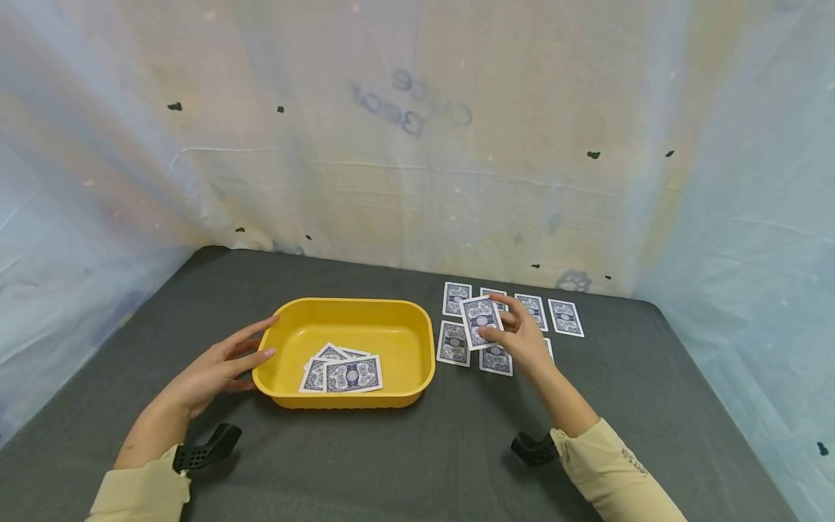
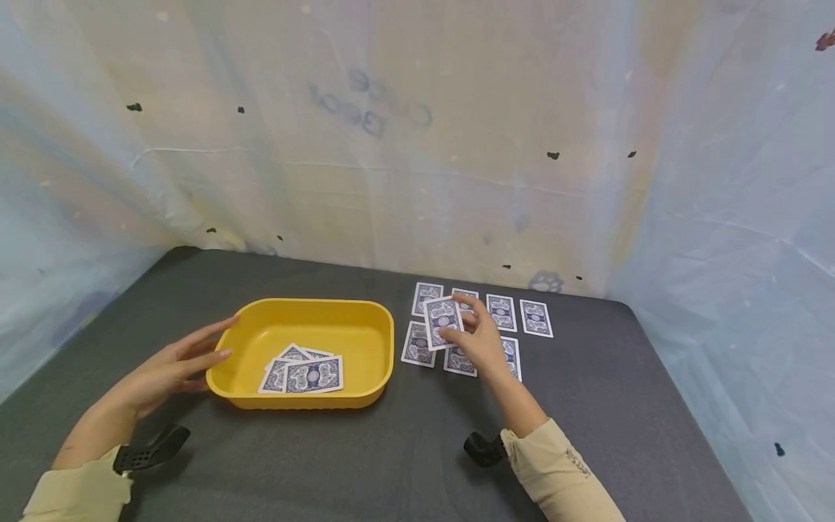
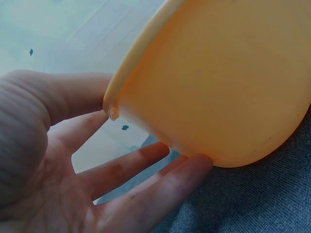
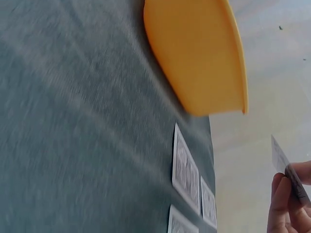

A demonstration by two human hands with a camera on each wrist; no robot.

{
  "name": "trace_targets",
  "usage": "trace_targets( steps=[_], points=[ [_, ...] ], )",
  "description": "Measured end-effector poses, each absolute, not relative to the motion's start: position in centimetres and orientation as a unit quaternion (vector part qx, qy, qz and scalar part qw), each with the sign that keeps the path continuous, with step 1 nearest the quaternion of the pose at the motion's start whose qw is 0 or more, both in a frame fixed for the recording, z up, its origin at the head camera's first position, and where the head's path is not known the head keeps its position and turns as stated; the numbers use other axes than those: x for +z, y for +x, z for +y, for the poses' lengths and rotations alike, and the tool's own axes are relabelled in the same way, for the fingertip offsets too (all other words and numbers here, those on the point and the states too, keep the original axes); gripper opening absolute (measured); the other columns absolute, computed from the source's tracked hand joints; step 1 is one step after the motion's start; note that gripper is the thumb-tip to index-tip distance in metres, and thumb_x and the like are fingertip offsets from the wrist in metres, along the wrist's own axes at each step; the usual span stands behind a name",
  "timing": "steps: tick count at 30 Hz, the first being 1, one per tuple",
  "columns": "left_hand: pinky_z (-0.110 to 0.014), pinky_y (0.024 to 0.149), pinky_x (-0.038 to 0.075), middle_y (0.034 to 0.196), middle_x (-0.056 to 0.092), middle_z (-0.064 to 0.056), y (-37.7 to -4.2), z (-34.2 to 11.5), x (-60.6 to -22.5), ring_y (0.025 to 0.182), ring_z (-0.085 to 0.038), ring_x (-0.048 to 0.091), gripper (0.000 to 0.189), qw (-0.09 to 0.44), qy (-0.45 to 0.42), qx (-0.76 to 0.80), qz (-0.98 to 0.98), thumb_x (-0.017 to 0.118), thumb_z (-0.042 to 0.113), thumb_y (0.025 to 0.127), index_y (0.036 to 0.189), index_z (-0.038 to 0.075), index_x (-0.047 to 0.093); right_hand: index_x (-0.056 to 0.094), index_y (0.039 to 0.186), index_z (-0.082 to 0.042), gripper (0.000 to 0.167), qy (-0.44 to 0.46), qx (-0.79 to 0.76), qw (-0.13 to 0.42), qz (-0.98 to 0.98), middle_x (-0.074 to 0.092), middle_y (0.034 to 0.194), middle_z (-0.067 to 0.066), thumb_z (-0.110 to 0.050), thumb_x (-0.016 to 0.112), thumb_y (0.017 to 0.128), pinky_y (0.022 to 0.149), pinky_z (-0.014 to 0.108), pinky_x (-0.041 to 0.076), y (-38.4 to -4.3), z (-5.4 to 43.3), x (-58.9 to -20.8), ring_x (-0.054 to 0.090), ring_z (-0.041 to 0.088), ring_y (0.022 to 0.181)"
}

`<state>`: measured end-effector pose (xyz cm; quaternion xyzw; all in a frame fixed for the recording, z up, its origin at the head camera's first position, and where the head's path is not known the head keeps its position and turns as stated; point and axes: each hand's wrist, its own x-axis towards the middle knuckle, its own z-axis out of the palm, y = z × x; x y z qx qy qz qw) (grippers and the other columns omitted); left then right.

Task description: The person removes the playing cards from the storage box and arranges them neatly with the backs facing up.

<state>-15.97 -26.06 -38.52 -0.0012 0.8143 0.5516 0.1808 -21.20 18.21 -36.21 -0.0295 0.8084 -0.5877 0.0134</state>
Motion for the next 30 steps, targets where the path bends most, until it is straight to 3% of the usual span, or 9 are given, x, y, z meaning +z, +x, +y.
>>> trace_targets(
  steps=[7, 11, 15, 22, 30],
  points=[
    [-0.052, 0.092, 0.051, 0.159, 0.007, -0.022, -16.0, -26.1, -38.7, 0.139, -0.046, 0.024, 0.076, 0.181, 0.000, 0.555, 0.812, 0.056, 0.040, 0.096, 0.156, 0.026, 0.011, 0.042, 0.141, -0.008, 0.065, -0.008, -0.574, 0.001, 0.819, 0.044, 0.067, -0.007, -0.001, 0.069, 0.083, 0.067, 0.028, 0.045, -21.2, 19.9, -36.6, 0.041, 0.004, 0.062],
    [-0.052, 0.092, 0.051, 0.159, 0.008, -0.023, -16.0, -26.1, -38.7, 0.139, -0.046, 0.025, 0.076, 0.180, 0.002, 0.555, 0.812, 0.056, 0.040, 0.096, 0.156, 0.026, 0.011, 0.039, 0.142, -0.005, 0.066, -0.001, -0.577, 0.002, 0.817, 0.062, 0.082, 0.005, 0.001, 0.068, 0.083, 0.071, 0.029, 0.051, -21.3, 21.1, -36.9, 0.052, 0.001, 0.065],
    [-0.051, 0.092, 0.051, 0.159, 0.009, -0.023, -16.0, -26.1, -38.6, 0.138, -0.046, 0.025, 0.076, 0.178, 0.003, 0.553, 0.814, 0.056, 0.040, 0.096, 0.156, 0.025, 0.011, 0.034, 0.145, -0.003, 0.068, 0.011, -0.573, 0.005, 0.819, 0.062, 0.121, 0.023, -0.002, 0.067, 0.085, 0.075, 0.027, 0.053, -21.3, 22.2, -37.1, 0.061, -0.002, 0.077],
    [-0.052, 0.092, 0.051, 0.159, 0.007, -0.022, -16.0, -26.1, -38.7, 0.140, -0.046, 0.022, 0.076, 0.180, 0.004, 0.555, 0.812, 0.056, 0.040, 0.096, 0.156, 0.025, 0.011, 0.033, 0.146, -0.003, 0.070, 0.043, -0.545, 0.002, 0.838, 0.063, 0.119, 0.023, -0.005, 0.068, 0.086, 0.069, 0.025, 0.050, -20.9, 23.9, -37.8, 0.059, -0.003, 0.073],
    [-0.053, 0.093, 0.050, 0.159, 0.007, -0.023, -16.1, -26.2, -38.7, 0.139, -0.046, 0.024, 0.077, 0.181, 0.002, 0.554, 0.812, 0.056, 0.040, 0.096, 0.156, 0.025, 0.010, 0.032, 0.146, -0.002, 0.069, 0.062, -0.539, 0.001, 0.840, 0.053, 0.131, 0.032, -0.001, 0.065, 0.086, 0.067, 0.021, 0.052, -20.8, 25.0, -38.4, 0.059, -0.004, 0.074]
  ],
)
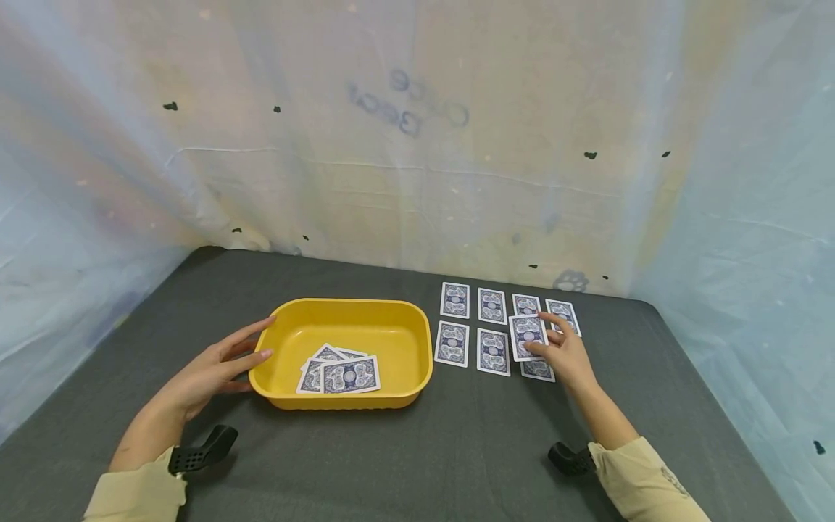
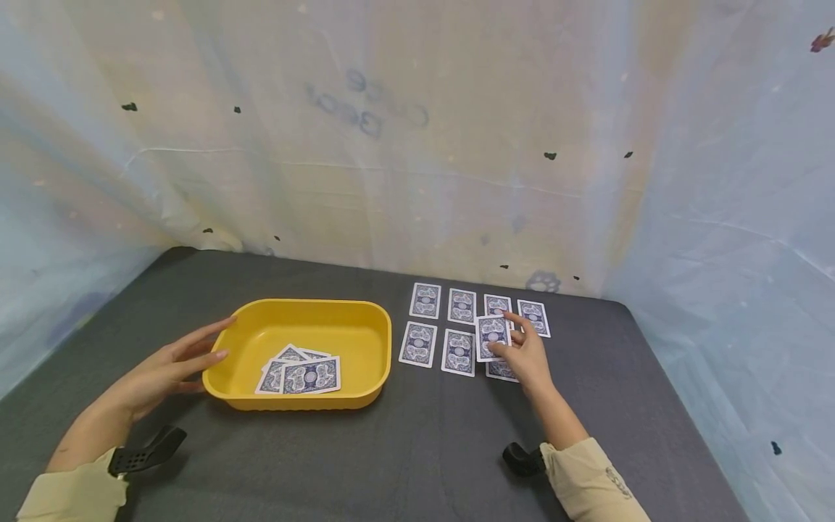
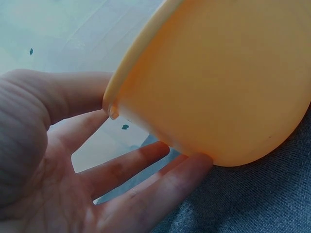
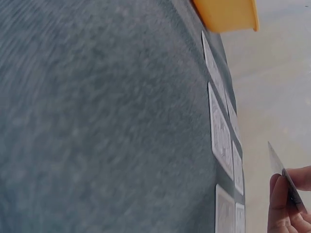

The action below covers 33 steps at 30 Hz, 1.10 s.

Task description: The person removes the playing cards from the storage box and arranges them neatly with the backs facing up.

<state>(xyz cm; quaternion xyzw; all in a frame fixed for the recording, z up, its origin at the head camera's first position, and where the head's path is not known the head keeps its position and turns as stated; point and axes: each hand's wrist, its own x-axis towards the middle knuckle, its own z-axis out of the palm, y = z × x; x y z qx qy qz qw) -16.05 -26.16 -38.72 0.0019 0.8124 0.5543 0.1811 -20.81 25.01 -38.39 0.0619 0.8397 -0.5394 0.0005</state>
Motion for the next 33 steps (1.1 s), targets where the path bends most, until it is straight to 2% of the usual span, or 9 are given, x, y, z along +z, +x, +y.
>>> trace_targets(
  steps=[5, 12, 22, 33],
  points=[
    [-0.052, 0.093, 0.050, 0.158, 0.009, -0.024, -16.0, -26.2, -38.7, 0.139, -0.046, 0.024, 0.076, 0.181, 0.004, 0.555, 0.812, 0.056, 0.040, 0.097, 0.156, 0.025, 0.011, 0.031, 0.146, 0.000, 0.069, 0.067, -0.541, 0.002, 0.839, 0.051, 0.132, 0.033, 0.000, 0.065, 0.086, 0.066, 0.020, 0.052, -20.6, 25.7, -38.7, 0.059, -0.006, 0.072],
    [-0.053, 0.093, 0.050, 0.159, 0.004, -0.023, -16.0, -26.2, -38.7, 0.141, -0.047, 0.017, 0.075, 0.183, 0.005, 0.557, 0.810, 0.056, 0.039, 0.097, 0.156, 0.025, 0.012, 0.029, 0.147, 0.001, 0.070, 0.073, -0.526, -0.003, 0.847, 0.058, 0.123, 0.031, -0.001, 0.064, 0.087, 0.065, 0.021, 0.052, -20.4, 27.1, -39.4, 0.061, -0.003, 0.070],
    [-0.053, 0.093, 0.050, 0.160, 0.003, -0.023, -15.9, -26.1, -38.6, 0.142, -0.047, 0.015, 0.075, 0.180, 0.007, 0.557, 0.810, 0.056, 0.039, 0.097, 0.156, 0.025, 0.012, 0.026, 0.146, 0.005, 0.070, 0.096, -0.468, 0.002, 0.878, 0.053, 0.129, 0.034, -0.005, 0.064, 0.087, 0.065, 0.018, 0.044, -20.2, 28.9, -39.9, 0.053, -0.006, 0.071],
    [-0.053, 0.093, 0.050, 0.160, 0.004, -0.022, -16.0, -26.2, -38.7, 0.141, -0.047, 0.016, 0.076, 0.181, 0.003, 0.554, 0.813, 0.056, 0.040, 0.096, 0.156, 0.026, 0.011, 0.023, 0.147, 0.006, 0.073, 0.115, -0.446, 0.014, 0.887, 0.052, 0.129, 0.034, -0.008, 0.064, 0.087, 0.067, 0.020, 0.042, -19.8, 30.5, -39.7, 0.053, -0.003, 0.074]
  ],
)
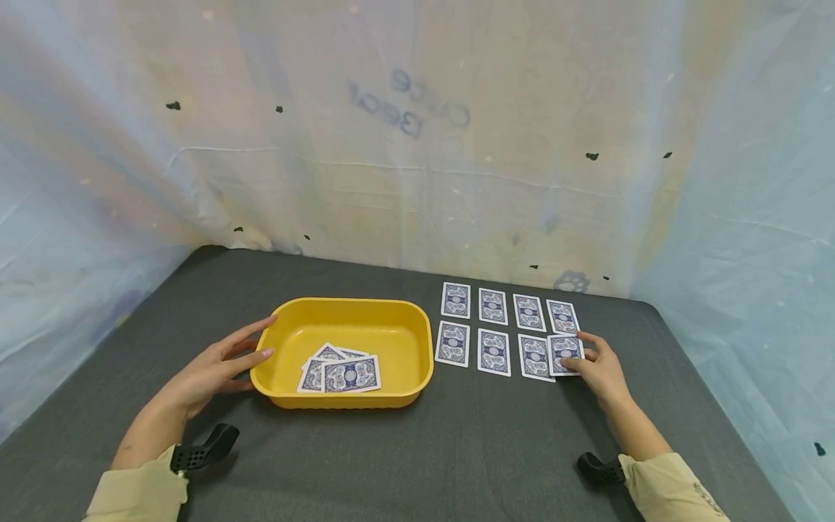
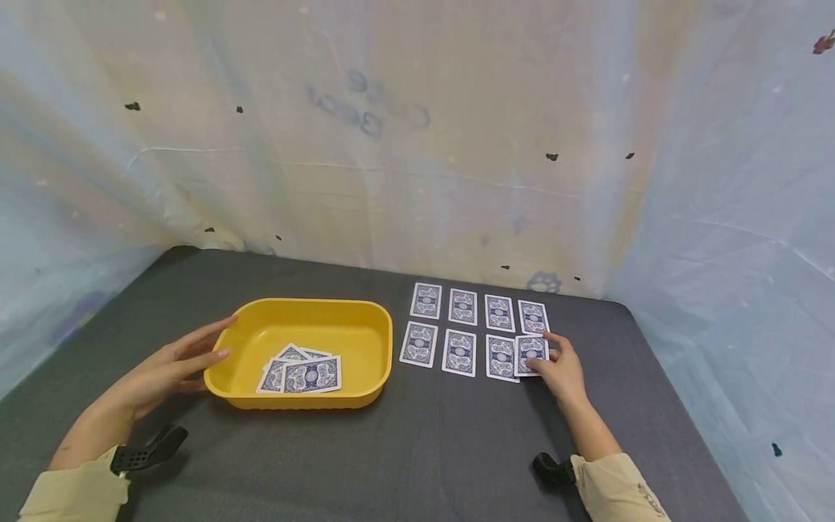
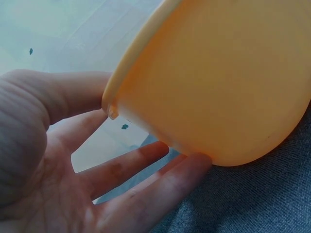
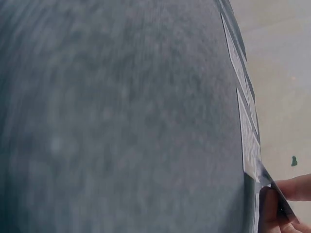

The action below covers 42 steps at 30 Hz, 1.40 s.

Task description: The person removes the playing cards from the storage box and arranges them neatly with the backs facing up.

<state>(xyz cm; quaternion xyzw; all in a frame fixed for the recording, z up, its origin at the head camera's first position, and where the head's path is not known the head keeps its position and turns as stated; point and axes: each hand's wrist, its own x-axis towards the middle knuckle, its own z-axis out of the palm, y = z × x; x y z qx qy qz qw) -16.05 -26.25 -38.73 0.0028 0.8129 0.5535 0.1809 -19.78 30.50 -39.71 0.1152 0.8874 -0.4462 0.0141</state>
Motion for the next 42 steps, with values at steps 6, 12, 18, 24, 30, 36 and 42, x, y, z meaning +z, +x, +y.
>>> trace_targets(
  steps=[6, 12, 18, 24, 30, 36, 42],
  points=[
    [-0.052, 0.093, 0.050, 0.160, 0.004, -0.023, -16.0, -26.2, -38.7, 0.141, -0.047, 0.017, 0.076, 0.181, 0.003, 0.548, 0.816, 0.056, 0.041, 0.096, 0.156, 0.027, 0.011, 0.025, 0.144, 0.009, 0.072, 0.114, -0.417, 0.014, 0.902, 0.054, 0.123, 0.035, -0.006, 0.064, 0.086, 0.064, 0.021, 0.042, -19.7, 31.1, -39.7, 0.053, 0.002, 0.073],
    [-0.050, 0.093, 0.051, 0.159, 0.007, -0.024, -16.0, -26.1, -38.6, 0.140, -0.046, 0.022, 0.077, 0.180, -0.002, 0.546, 0.818, 0.057, 0.042, 0.095, 0.156, 0.027, 0.011, 0.030, 0.142, 0.010, 0.070, 0.103, -0.368, 0.012, 0.924, 0.055, 0.118, 0.036, -0.009, 0.065, 0.084, 0.064, 0.024, 0.041, -19.7, 31.8, -39.7, 0.059, 0.021, 0.083],
    [-0.051, 0.093, 0.051, 0.159, 0.007, -0.023, -16.0, -26.1, -38.8, 0.139, -0.046, 0.023, 0.077, 0.176, 0.000, 0.548, 0.818, 0.056, 0.042, 0.096, 0.156, 0.027, 0.011, 0.041, 0.135, 0.011, 0.066, 0.076, -0.283, 0.018, 0.956, 0.058, 0.106, 0.031, -0.019, 0.069, 0.083, 0.063, 0.029, 0.040, -20.2, 32.6, -39.5, 0.057, 0.030, 0.085],
    [-0.052, 0.092, 0.050, 0.159, 0.007, -0.023, -16.0, -26.1, -38.9, 0.139, -0.047, 0.025, 0.077, 0.169, 0.002, 0.545, 0.821, 0.056, 0.042, 0.096, 0.156, 0.027, 0.010, 0.048, 0.130, 0.011, 0.062, 0.042, -0.234, 0.037, 0.971, 0.053, 0.115, 0.038, -0.025, 0.070, 0.085, 0.079, 0.053, 0.046, -20.4, 33.0, -39.2, 0.055, 0.046, 0.100],
    [-0.053, 0.092, 0.050, 0.159, 0.006, -0.024, -15.9, -26.1, -38.9, 0.140, -0.048, 0.020, 0.076, 0.168, 0.004, 0.546, 0.821, 0.056, 0.042, 0.096, 0.156, 0.027, 0.011, 0.051, 0.128, 0.012, 0.060, 0.030, -0.212, 0.034, 0.976, 0.053, 0.116, 0.039, -0.024, 0.071, 0.085, 0.087, 0.059, 0.042, -20.6, 33.5, -39.4, 0.052, 0.050, 0.107],
    [-0.052, 0.092, 0.051, 0.159, 0.008, -0.024, -15.8, -26.2, -38.9, 0.139, -0.047, 0.025, 0.076, 0.167, 0.008, 0.553, 0.816, 0.056, 0.041, 0.096, 0.156, 0.026, 0.011, 0.054, 0.127, 0.010, 0.055, 0.014, -0.205, 0.037, 0.978, 0.051, 0.116, 0.041, -0.022, 0.070, 0.085, 0.086, 0.059, 0.044, -20.7, 33.7, -39.4, 0.051, 0.051, 0.106],
    [-0.051, 0.092, 0.051, 0.158, 0.008, -0.025, -15.8, -26.1, -38.8, 0.140, -0.048, 0.021, 0.076, 0.169, 0.007, 0.555, 0.815, 0.056, 0.041, 0.096, 0.156, 0.026, 0.011, 0.056, 0.125, 0.011, 0.053, 0.021, -0.210, 0.044, 0.977, 0.049, 0.122, 0.041, -0.021, 0.070, 0.086, 0.087, 0.058, 0.046, -20.5, 33.4, -39.2, 0.052, 0.052, 0.109]
  ],
)
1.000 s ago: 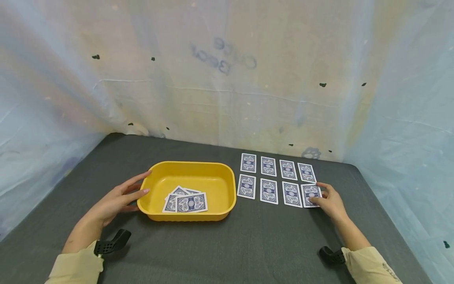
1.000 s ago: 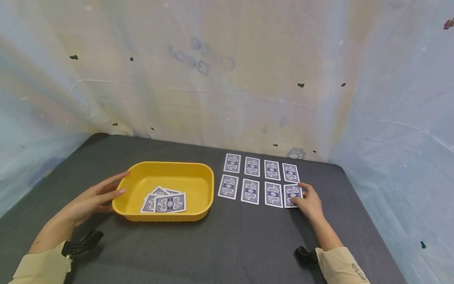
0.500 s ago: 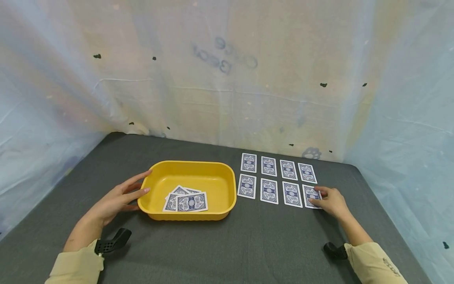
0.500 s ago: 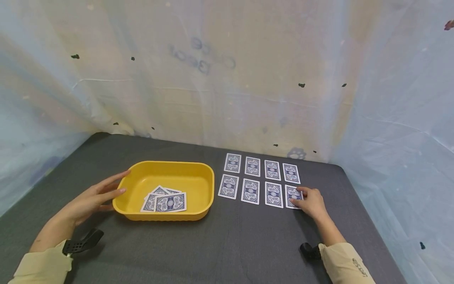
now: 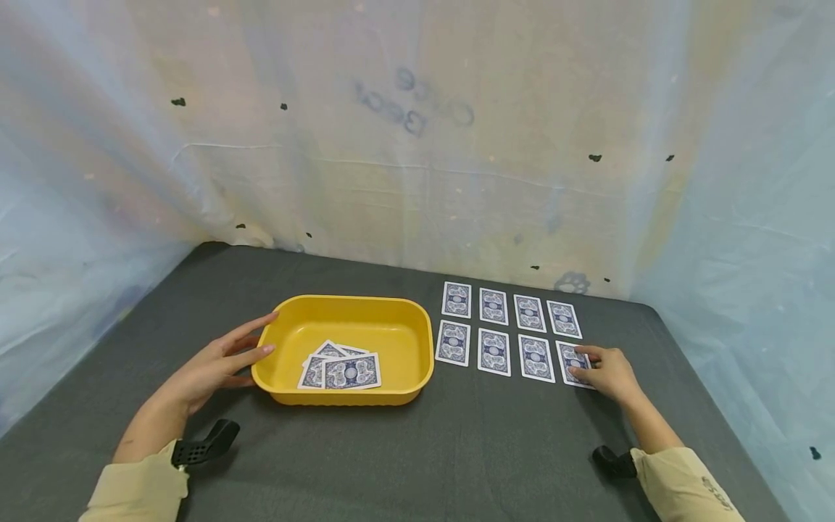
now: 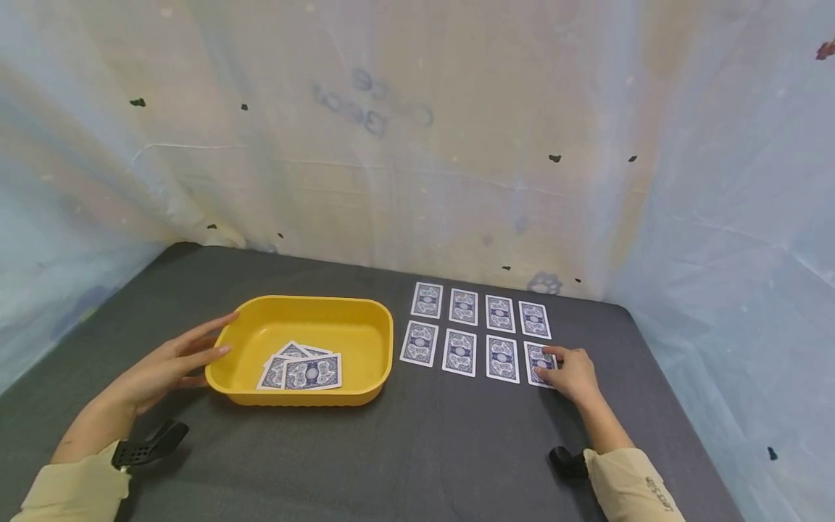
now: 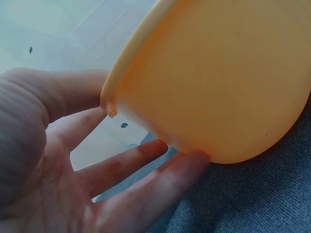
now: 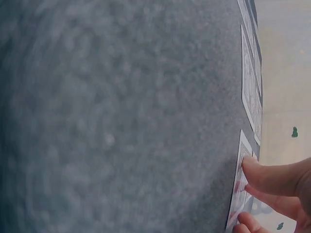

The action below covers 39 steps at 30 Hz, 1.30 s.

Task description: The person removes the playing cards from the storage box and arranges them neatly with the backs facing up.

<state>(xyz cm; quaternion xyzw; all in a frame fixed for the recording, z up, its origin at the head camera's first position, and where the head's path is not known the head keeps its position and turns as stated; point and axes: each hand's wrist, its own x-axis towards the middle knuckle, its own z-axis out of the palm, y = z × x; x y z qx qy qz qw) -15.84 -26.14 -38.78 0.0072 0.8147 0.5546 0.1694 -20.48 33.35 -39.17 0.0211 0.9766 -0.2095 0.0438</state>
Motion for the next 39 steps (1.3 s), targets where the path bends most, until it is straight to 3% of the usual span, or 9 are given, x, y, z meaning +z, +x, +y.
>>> trace_targets(
  steps=[19, 28, 39],
  points=[
    [-0.050, 0.092, 0.051, 0.159, 0.007, -0.024, -15.8, -26.2, -38.9, 0.139, -0.047, 0.024, 0.076, 0.176, 0.005, 0.559, 0.810, 0.056, 0.040, 0.096, 0.156, 0.025, 0.011, 0.054, 0.130, 0.003, 0.046, 0.038, -0.372, -0.005, 0.928, 0.052, 0.132, 0.030, -0.023, 0.063, 0.093, 0.097, 0.054, 0.043, -20.0, 27.6, -38.1, 0.051, 0.042, 0.121],
    [-0.050, 0.092, 0.051, 0.159, 0.005, -0.023, -16.0, -26.2, -38.9, 0.140, -0.047, 0.022, 0.077, 0.177, 0.004, 0.558, 0.810, 0.056, 0.040, 0.096, 0.156, 0.025, 0.011, 0.058, 0.127, 0.002, 0.042, 0.012, -0.427, -0.028, 0.904, 0.059, 0.126, 0.024, -0.020, 0.065, 0.092, 0.084, 0.031, 0.049, -20.9, 24.7, -38.0, 0.057, 0.036, 0.114],
    [-0.051, 0.092, 0.051, 0.158, 0.008, -0.025, -16.0, -26.3, -38.9, 0.139, -0.047, 0.025, 0.075, 0.176, 0.010, 0.561, 0.809, 0.055, 0.039, 0.097, 0.156, 0.024, 0.010, 0.059, 0.126, 0.002, 0.040, -0.027, -0.505, -0.020, 0.862, 0.060, 0.125, 0.023, -0.016, 0.065, 0.092, 0.087, 0.027, 0.048, -21.6, 19.8, -36.5, 0.058, 0.032, 0.114]
  ],
)
